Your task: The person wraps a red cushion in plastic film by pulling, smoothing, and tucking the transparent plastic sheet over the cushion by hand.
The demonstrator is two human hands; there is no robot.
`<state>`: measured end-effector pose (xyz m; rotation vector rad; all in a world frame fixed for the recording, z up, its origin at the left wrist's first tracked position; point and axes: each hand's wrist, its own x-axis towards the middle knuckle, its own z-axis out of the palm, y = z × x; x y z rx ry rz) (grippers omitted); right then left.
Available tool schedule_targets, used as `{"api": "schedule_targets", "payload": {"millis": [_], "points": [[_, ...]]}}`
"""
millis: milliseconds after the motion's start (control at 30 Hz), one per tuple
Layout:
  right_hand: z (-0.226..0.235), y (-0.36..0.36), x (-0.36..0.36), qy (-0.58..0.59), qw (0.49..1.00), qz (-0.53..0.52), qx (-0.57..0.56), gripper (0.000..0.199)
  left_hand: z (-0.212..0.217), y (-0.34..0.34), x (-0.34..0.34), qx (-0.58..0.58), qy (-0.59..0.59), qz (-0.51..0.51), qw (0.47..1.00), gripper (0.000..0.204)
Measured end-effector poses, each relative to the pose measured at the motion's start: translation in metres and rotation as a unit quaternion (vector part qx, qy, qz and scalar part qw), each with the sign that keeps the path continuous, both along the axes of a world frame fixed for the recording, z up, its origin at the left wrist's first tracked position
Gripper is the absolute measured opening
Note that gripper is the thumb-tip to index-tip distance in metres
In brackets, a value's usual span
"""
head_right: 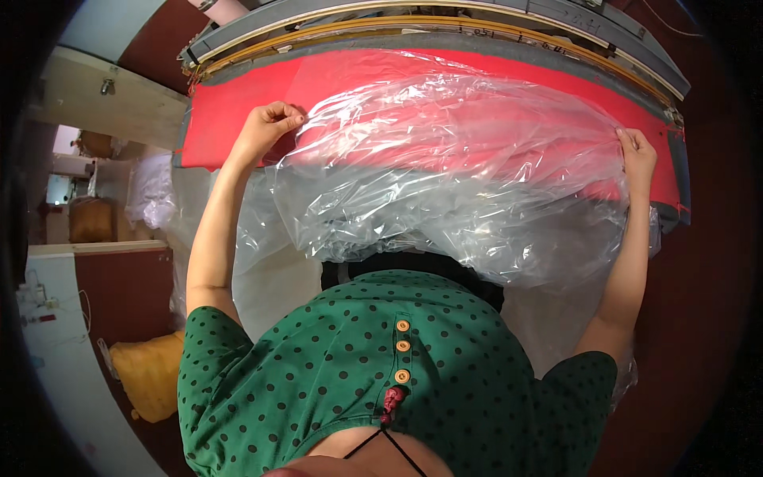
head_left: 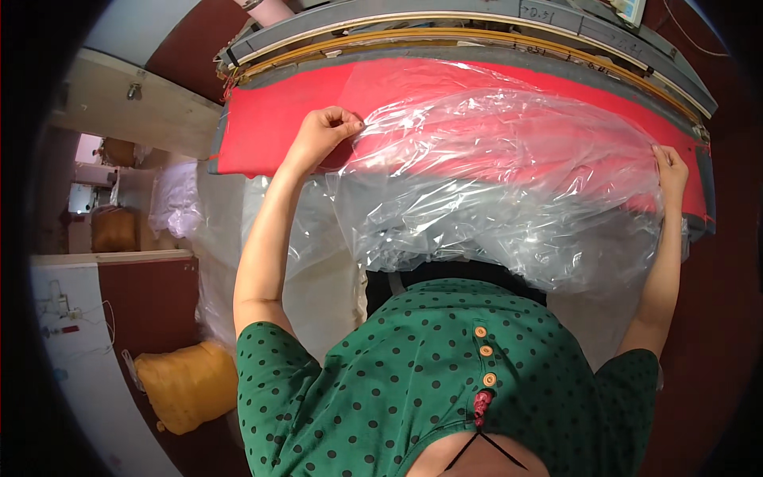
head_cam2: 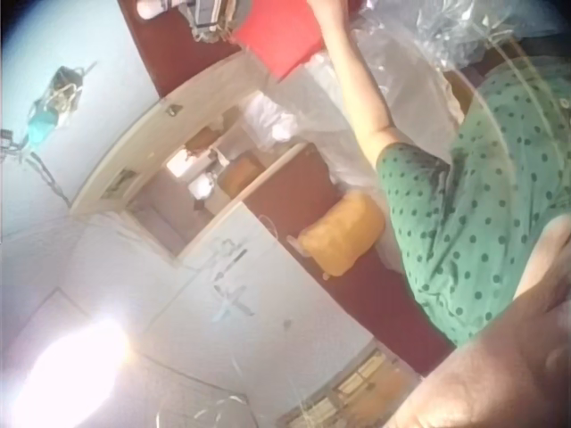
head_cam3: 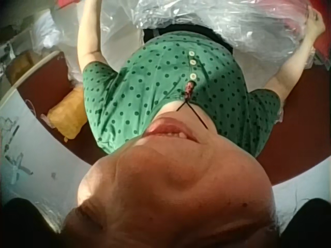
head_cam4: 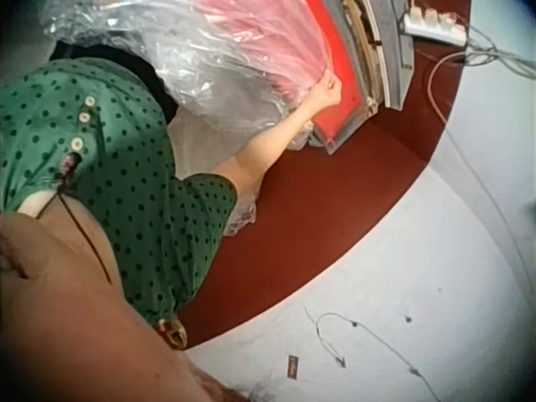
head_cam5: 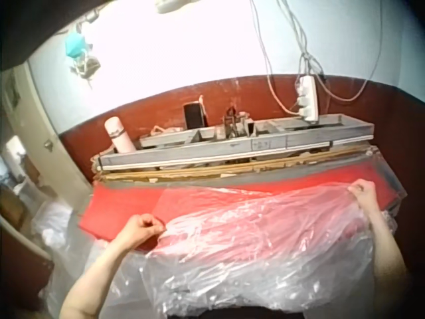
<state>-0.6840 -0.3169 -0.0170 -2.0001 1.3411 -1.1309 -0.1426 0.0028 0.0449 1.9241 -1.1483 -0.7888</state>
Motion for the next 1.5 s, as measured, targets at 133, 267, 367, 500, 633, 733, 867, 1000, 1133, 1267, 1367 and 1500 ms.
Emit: {"api": "schedule_targets", "payload": {"millis": [133,267,367,500,633,733,867,1000,1133,1267,1367,1500], "points": [[0.002,0.003,-0.004,-0.006,1.0,0.004,0.018,0.015,0.009,-0.02,0.007,0.017,0.036,-0.011,0.999,0.011],[0.012,0.007,0.007,0.023,0.998,-0.018,0.058,0.014,0.01,-0.038,0.029,-0.102,0.035,-0.018,0.994,0.014],[0.005,0.001,0.002,-0.031,0.999,0.015,0.035,0.013,0.029,-0.038,0.022,0.085,-0.115,-0.104,0.984,0.021],[0.01,0.003,0.003,-0.025,0.999,0.009,0.048,0.013,0.016,-0.029,0.021,-0.034,-0.009,-0.049,0.998,0.025],[0.008,0.003,0.007,0.009,0.998,-0.023,0.052,0.013,0.016,-0.035,0.028,0.015,0.004,-0.007,1.0,0.027],[0.01,0.006,0.007,0.005,0.999,-0.021,0.042,0.014,0.012,-0.045,0.015,0.032,0.006,-0.018,0.999,0.022],[0.009,0.004,0.005,-0.005,0.999,-0.008,0.048,0.014,-0.006,-0.06,0.028,-0.101,0.051,0.067,0.991,0.014],[0.008,0.005,0.003,-0.004,0.999,-0.019,0.036,0.013,-0.01,-0.093,0.032,-0.088,-0.339,0.102,0.931,0.018],[0.002,-0.003,-0.009,-0.07,0.997,0.001,0.023,0.013,-0.022,-0.107,0.022,-0.041,-0.363,0.138,0.921,0.022],[0.006,0.002,-0.013,-0.141,0.989,-0.02,0.046,0.012,-0.029,-0.109,0.021,-0.078,-0.333,0.185,0.921,0.021],[0.012,-0.001,-0.008,-0.126,0.989,-0.071,0.018,0.013,-0.034,-0.115,0.029,-0.074,-0.318,0.158,0.932,0.021],[0.024,-0.017,0.029,-0.212,0.969,-0.123,0.044,0.018,-0.041,-0.124,0.04,-0.207,-0.245,0.18,0.93,0.02]]}}
